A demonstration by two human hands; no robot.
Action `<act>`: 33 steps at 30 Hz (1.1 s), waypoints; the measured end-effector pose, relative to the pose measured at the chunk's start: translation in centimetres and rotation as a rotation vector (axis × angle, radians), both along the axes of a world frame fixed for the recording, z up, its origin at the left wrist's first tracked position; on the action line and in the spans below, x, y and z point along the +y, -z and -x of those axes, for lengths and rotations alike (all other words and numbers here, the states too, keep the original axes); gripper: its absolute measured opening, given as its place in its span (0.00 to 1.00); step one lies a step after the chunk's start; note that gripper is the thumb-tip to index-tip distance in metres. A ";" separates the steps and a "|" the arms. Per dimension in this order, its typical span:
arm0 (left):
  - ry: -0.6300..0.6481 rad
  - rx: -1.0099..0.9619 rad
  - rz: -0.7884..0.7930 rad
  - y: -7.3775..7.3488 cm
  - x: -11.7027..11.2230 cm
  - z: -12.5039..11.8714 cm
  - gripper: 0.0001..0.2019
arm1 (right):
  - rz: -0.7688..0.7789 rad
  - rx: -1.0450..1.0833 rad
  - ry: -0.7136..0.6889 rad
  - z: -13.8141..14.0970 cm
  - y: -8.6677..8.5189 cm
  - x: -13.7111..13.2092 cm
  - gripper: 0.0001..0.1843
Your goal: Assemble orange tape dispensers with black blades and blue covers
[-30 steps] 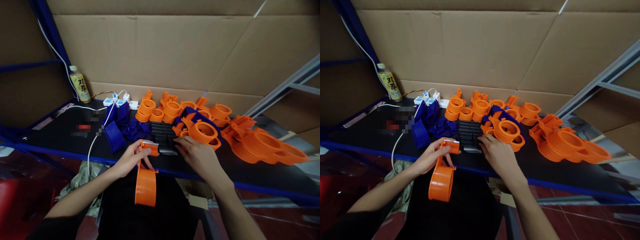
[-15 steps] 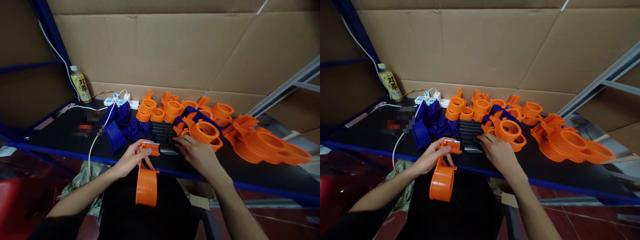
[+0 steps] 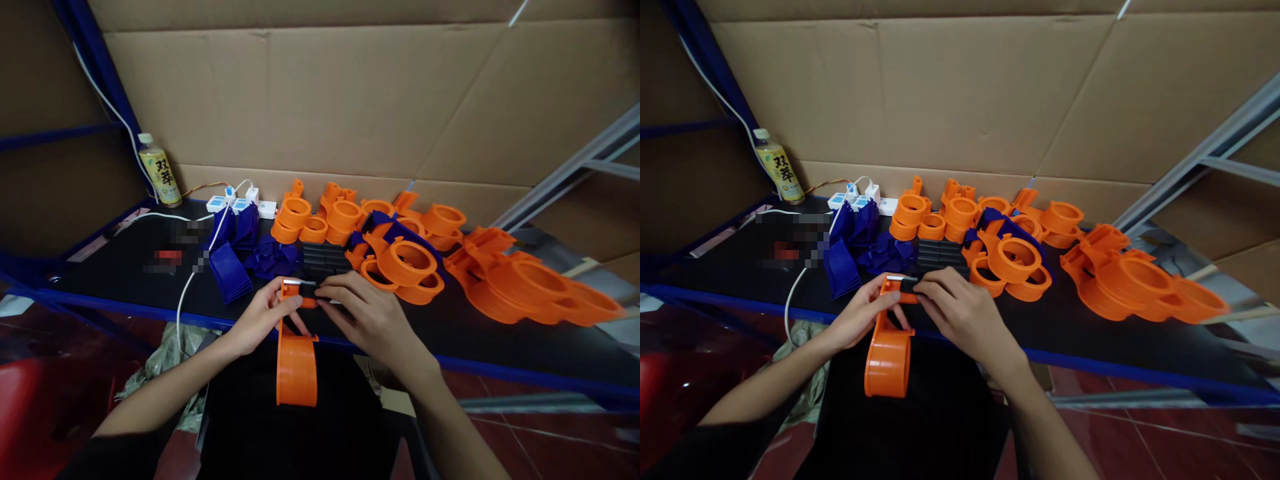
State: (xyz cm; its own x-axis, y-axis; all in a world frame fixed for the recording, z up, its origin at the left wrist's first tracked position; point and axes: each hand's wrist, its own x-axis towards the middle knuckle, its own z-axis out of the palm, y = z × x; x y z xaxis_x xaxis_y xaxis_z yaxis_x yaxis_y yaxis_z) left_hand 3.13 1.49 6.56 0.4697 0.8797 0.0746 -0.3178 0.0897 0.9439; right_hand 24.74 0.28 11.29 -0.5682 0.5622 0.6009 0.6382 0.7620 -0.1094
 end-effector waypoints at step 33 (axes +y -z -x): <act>-0.154 -0.225 0.246 -0.6 -0.1 0.8 0.19 | 0.127 0.116 0.088 2.7 0.3 3.9 0.15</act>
